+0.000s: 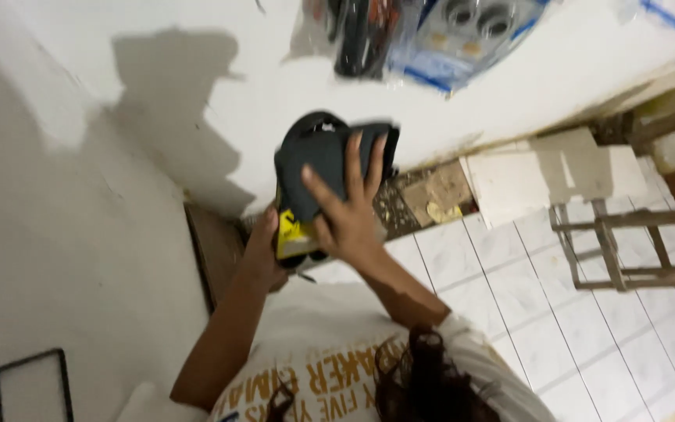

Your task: Wiping a motorcycle drive belt in its packaging using a cloth.

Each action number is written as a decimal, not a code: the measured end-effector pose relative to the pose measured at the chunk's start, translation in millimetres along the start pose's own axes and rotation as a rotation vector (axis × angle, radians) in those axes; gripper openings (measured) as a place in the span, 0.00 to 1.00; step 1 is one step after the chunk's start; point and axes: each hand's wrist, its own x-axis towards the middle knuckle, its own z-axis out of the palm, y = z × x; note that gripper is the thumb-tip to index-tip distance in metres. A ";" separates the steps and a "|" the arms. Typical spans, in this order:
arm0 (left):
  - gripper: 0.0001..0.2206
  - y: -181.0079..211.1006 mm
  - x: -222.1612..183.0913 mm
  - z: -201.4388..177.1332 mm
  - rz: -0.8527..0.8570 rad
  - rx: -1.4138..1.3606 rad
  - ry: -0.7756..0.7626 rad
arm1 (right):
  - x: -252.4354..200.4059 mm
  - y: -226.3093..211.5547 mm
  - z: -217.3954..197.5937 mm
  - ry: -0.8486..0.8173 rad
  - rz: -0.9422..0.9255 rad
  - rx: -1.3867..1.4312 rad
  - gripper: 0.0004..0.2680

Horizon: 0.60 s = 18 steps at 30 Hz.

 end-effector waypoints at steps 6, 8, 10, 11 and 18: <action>0.30 -19.9 5.4 -57.2 -0.062 -0.171 0.181 | -62.9 -14.0 27.0 -0.153 -0.069 0.060 0.22; 0.29 -12.7 4.0 -46.8 -0.042 -0.119 0.214 | -44.7 -5.0 25.7 -0.154 -0.084 0.046 0.22; 0.27 -13.7 0.8 -43.2 -0.025 -0.068 0.246 | -22.1 2.4 19.1 -0.155 -0.096 0.030 0.22; 0.27 -17.3 -1.6 -44.8 -0.045 -0.062 0.231 | -7.9 4.8 13.4 -0.091 -0.071 0.017 0.22; 0.27 -27.4 -1.8 -76.6 -0.039 -0.091 0.158 | -18.4 -4.2 21.2 -0.055 -0.050 0.031 0.23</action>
